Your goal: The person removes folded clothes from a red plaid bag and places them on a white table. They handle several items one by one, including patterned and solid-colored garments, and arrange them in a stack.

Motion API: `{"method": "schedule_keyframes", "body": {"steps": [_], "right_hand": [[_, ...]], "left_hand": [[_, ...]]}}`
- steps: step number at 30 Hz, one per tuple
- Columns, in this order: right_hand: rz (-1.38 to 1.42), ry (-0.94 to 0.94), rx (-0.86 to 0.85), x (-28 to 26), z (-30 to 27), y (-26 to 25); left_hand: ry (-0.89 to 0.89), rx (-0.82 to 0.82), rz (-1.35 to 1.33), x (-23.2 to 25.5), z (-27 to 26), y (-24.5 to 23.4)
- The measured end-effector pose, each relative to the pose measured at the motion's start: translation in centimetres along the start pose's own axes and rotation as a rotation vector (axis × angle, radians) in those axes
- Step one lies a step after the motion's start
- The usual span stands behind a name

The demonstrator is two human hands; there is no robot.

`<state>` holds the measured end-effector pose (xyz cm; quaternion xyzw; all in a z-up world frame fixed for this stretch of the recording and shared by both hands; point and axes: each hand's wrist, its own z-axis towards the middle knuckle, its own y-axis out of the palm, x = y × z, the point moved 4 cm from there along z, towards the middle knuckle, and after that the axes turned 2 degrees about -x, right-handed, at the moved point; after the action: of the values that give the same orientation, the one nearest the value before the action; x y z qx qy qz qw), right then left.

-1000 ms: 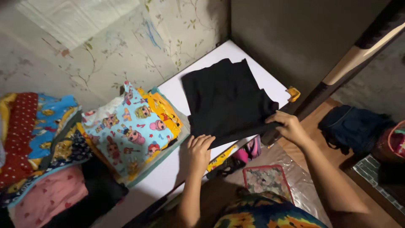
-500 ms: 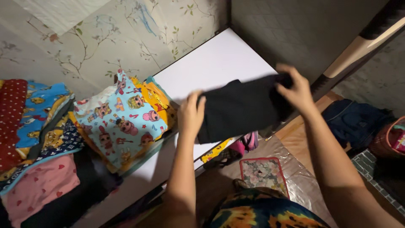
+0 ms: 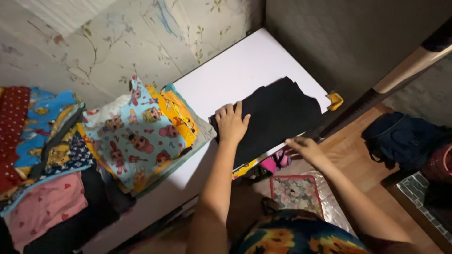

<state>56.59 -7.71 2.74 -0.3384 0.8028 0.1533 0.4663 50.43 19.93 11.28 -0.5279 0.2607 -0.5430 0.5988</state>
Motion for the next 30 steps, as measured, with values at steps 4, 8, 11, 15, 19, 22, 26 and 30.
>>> {"method": "schedule_keyframes", "body": {"steps": [4, 8, 11, 15, 19, 22, 26, 30], "right_hand": [[0.362, 0.037, 0.034, 0.6, 0.7, -1.0], [0.466, 0.036, -0.007, -1.1, 0.4, -0.8], [0.391, -0.092, -0.067, -3.4, 0.2, 0.1], [0.120, -0.249, -0.025, -8.0, 2.5, 0.7], [0.142, -0.571, -0.124, -15.3, 8.5, 1.6], [0.143, -0.496, -0.058, -17.3, 12.9, 2.2], [-0.259, -0.494, 0.113, -14.8, 15.2, 4.6], [-0.513, -0.812, 0.256, -12.8, 13.9, 6.5]], "left_hand": [[-0.230, -0.139, -0.148, 0.3, -2.4, 1.3], [-0.299, -0.113, -0.541, 0.6, -5.1, 2.2], [-0.461, -0.470, -0.729, -0.4, -6.5, 3.3], [-0.462, -0.302, -1.064, -1.2, -5.1, 1.5], [-0.387, 0.061, -0.841, -4.1, -0.6, -2.1], [-0.526, 0.150, -0.573, -6.4, 1.3, -4.1], [-0.500, 0.243, -0.419, -6.8, -0.2, -6.1], [-0.317, 0.267, -0.063, -4.7, -4.3, -7.1]]}}
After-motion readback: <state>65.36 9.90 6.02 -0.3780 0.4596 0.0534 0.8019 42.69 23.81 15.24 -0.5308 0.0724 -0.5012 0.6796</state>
